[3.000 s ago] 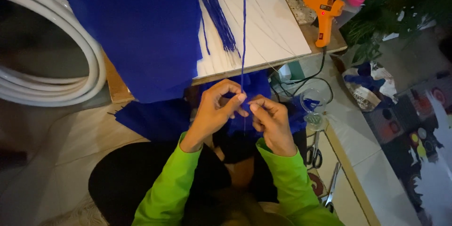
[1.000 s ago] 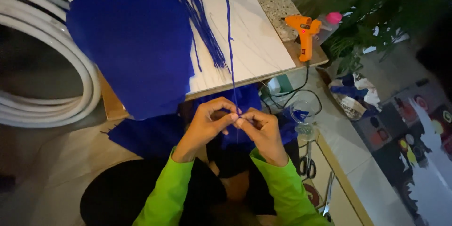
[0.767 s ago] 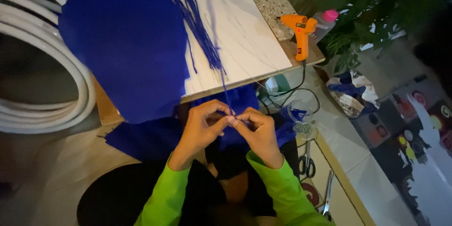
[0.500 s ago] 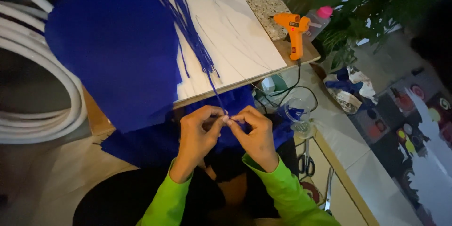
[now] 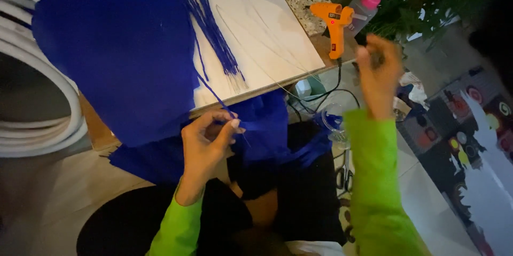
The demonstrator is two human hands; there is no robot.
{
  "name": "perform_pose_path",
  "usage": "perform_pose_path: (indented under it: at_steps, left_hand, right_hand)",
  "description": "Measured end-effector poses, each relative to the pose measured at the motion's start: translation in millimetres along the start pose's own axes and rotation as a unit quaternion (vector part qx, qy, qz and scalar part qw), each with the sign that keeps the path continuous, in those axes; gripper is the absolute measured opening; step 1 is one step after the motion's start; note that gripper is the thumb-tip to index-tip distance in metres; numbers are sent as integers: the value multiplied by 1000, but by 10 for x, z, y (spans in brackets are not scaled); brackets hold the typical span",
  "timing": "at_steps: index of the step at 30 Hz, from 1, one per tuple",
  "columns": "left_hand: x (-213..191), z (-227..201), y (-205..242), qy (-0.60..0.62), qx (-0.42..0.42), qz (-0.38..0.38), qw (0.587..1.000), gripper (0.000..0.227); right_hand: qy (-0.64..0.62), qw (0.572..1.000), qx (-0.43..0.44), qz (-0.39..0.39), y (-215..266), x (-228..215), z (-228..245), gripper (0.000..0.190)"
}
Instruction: Gluing thin blue sticks onto a piece of blue fabric using a hot glue gun to assemble a craft item.
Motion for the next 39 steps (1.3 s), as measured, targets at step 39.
perform_pose_path:
  at_steps: [39]
  left_hand:
    - [33,48,43,50,-38,64,996,10]
  right_hand:
    - [-152,950,215,167,1199,1045,1047,4]
Point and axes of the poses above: each hand's wrist, its own y-axis away from the middle knuckle, its own x-axis out of the palm, z = x × y, the point moved 6 cm from there along -y, towards the middle knuckle, and after that the axes turned 11 degrees about x, right-handed, at the moved point
